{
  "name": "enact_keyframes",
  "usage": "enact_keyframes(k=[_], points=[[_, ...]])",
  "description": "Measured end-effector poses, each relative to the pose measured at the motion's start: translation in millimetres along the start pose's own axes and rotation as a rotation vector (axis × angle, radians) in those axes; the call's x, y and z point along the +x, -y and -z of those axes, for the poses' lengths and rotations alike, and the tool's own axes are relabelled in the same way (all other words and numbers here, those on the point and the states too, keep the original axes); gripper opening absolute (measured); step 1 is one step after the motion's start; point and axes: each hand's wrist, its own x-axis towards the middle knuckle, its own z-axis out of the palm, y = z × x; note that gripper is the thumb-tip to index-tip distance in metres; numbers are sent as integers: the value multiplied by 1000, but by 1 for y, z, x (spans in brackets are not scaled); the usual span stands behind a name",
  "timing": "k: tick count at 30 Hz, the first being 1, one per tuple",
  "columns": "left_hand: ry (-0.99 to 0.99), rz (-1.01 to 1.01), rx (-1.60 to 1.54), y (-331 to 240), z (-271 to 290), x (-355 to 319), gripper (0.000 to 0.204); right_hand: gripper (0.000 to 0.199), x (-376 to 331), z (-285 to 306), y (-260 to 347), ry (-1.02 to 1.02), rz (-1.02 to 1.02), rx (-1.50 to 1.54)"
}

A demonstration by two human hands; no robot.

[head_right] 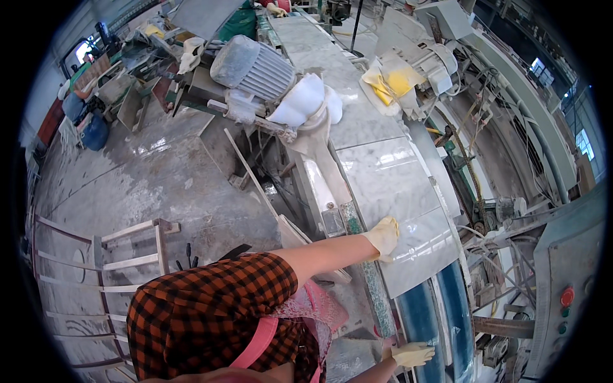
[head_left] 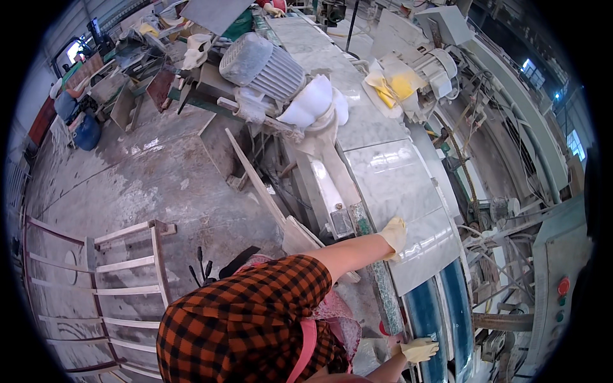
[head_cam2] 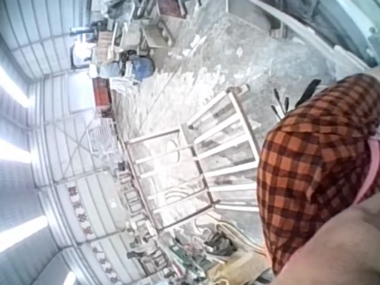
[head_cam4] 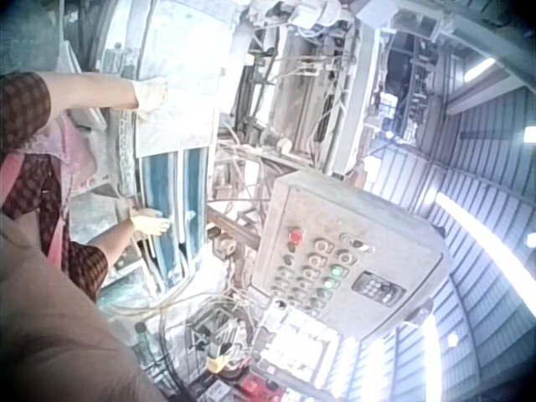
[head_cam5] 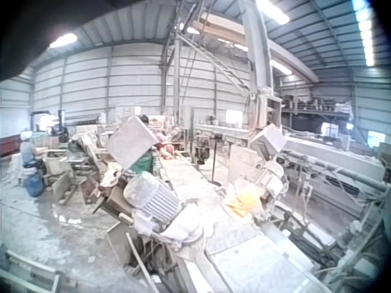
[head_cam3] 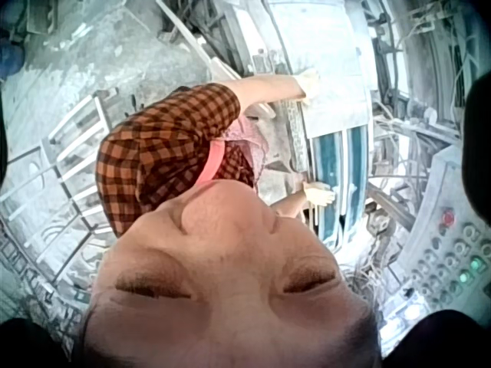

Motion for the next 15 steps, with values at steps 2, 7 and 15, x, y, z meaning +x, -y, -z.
enact_keyframes(k=[2, 7, 15], points=[[20, -11, 19, -4, 5, 2, 79, 39, -1, 7, 0, -4, 34, -7], [126, -50, -75, -2, 33, -6, 63, 33, -8, 20, -5, 19, 91, -37], [-6, -14, -29, -4, 6, -3, 80, 38, -10, 26, 5, -60, 57, 126]])
